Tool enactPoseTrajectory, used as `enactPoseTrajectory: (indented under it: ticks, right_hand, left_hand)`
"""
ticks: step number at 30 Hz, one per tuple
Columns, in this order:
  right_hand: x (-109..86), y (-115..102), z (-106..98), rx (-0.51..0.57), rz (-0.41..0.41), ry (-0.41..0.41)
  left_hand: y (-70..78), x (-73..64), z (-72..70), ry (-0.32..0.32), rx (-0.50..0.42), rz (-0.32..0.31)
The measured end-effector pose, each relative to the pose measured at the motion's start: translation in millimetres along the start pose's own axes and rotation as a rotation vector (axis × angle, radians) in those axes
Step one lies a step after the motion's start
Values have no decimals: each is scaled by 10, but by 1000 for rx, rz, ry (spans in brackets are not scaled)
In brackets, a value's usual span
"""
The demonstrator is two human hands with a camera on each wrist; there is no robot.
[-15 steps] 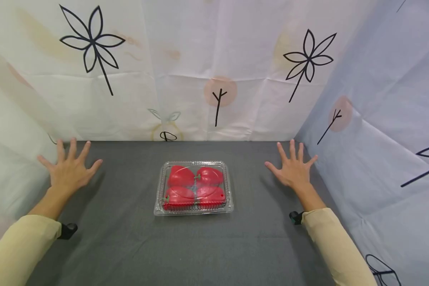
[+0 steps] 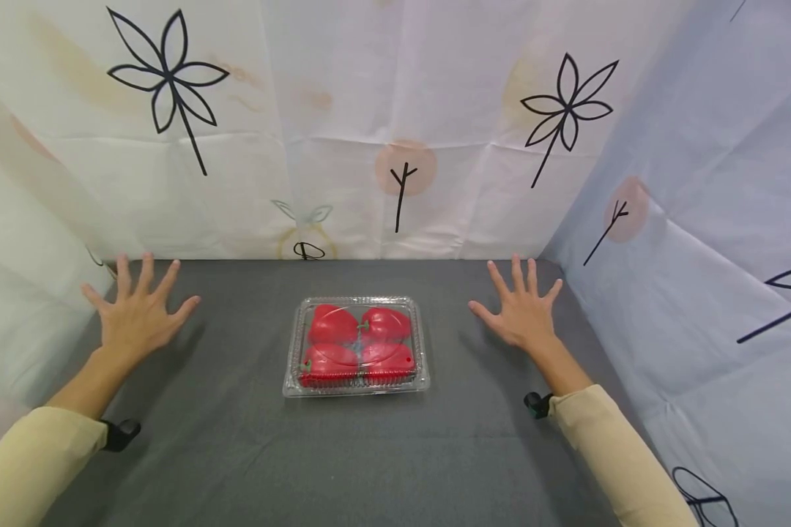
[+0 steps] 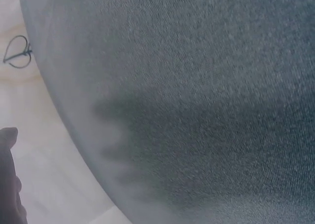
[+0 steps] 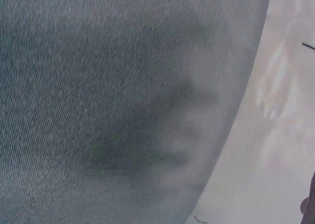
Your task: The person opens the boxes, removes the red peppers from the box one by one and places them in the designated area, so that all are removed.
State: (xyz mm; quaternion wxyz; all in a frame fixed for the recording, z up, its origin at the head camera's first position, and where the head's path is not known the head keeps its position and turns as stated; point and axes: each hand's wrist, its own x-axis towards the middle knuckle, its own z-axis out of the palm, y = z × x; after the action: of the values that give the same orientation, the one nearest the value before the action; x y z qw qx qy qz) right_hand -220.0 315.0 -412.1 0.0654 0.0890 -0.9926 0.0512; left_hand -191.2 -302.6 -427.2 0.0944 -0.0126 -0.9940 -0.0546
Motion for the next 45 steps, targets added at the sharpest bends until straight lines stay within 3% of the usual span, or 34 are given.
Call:
enactPoseTrajectory:
  ticks: [17, 25, 31, 36, 45]
  right_hand:
    - [-105, -460, 2, -8, -164, 19]
    - [-183, -720, -24, 23, -296, 36]
    - [-249, -887, -6, 54, -484, 57]
    - [-302, -1032, 16, 57, -643, 53]
    - [-406, -1293, 75, 70, -797, 52]
  left_hand:
    - [460, -137, 32, 42, -41, 145]
    - [659, -242, 70, 43, -88, 210]
    - [822, -329, 106, -21, -168, 248]
    - [955, -395, 131, -114, -234, 269]
    - [1138, -505, 172, -284, -513, 280]
